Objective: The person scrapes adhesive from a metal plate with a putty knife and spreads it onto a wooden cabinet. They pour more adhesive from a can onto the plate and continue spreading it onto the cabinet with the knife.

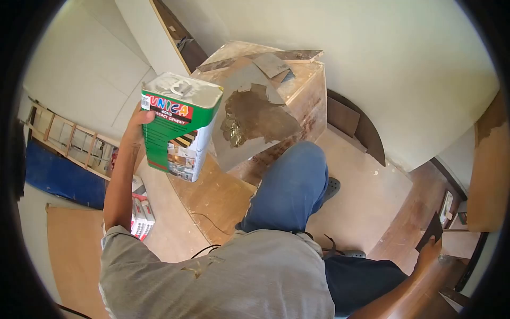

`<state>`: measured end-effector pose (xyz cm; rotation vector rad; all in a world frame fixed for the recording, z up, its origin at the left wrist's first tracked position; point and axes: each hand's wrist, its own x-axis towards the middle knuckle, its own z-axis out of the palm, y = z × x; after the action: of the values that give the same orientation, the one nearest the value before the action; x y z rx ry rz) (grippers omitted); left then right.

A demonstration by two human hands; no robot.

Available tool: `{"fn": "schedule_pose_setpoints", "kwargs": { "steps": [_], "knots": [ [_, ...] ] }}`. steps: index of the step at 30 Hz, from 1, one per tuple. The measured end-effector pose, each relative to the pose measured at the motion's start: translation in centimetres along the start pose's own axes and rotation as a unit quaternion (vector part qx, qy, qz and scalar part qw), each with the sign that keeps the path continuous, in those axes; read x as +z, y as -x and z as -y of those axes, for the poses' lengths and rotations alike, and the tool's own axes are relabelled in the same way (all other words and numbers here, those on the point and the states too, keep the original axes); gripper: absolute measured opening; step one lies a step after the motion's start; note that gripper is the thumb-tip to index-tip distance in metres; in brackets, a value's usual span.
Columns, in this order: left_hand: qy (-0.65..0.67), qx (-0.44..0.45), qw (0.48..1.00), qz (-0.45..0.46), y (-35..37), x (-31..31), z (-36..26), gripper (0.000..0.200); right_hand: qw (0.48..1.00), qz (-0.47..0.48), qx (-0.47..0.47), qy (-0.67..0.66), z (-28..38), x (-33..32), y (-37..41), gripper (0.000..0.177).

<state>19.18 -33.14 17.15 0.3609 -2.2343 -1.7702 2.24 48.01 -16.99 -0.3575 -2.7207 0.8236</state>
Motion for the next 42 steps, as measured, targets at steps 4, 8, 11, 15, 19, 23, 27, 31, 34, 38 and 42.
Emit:
{"fn": "schedule_pose_setpoints", "kwargs": {
  "steps": [4,8,11,15,19,23,27,31,34,38,42],
  "knots": [
    [-0.039,-0.040,0.998,0.013,-1.6,-1.1,1.7,0.080,0.999,-0.021,-0.008,0.036,-0.4,0.2,0.0,0.036],
    [-0.064,-0.060,0.996,0.007,-2.6,-1.2,1.3,0.078,0.997,0.057,0.036,0.038,1.0,-0.7,-0.6,0.045],
    [-0.082,-0.061,0.995,0.014,-3.0,-1.4,0.7,0.079,0.995,0.086,0.051,-0.002,1.6,-0.5,-1.0,0.044],
    [-0.141,-0.077,0.987,0.022,-4.1,-2.1,0.1,0.081,0.997,0.060,0.019,0.045,1.0,0.2,-1.5,0.044],
    [-0.171,-0.076,0.981,0.041,-5.0,-2.5,0.0,0.082,0.996,0.063,0.021,0.055,0.9,0.5,-1.6,0.046],
    [-0.185,-0.079,0.978,0.052,-5.2,-2.2,-0.4,0.082,0.996,0.041,0.016,0.073,0.4,1.0,-1.7,0.047],
    [-0.190,-0.094,0.975,0.062,-5.9,-2.5,0.0,0.082,0.996,0.051,0.018,0.077,0.1,1.0,-1.9,0.047],
    [-0.188,-0.095,0.975,0.069,-5.8,-2.0,0.2,0.082,0.996,0.035,0.003,0.081,-0.8,1.1,-1.9,0.045],
    [-0.199,-0.088,0.973,0.074,-5.9,-2.2,0.5,0.082,0.996,0.047,0.014,0.080,1.0,0.3,-1.7,0.046],
    [-0.197,-0.083,0.974,0.075,-5.4,-1.7,0.1,0.081,0.995,0.025,-0.008,0.096,-0.5,0.7,-1.7,0.044],
    [-0.204,-0.065,0.974,0.067,-5.1,-2.5,0.4,0.082,0.993,0.024,0.012,0.116,-0.1,0.9,-1.9,0.047]
  ]
}}
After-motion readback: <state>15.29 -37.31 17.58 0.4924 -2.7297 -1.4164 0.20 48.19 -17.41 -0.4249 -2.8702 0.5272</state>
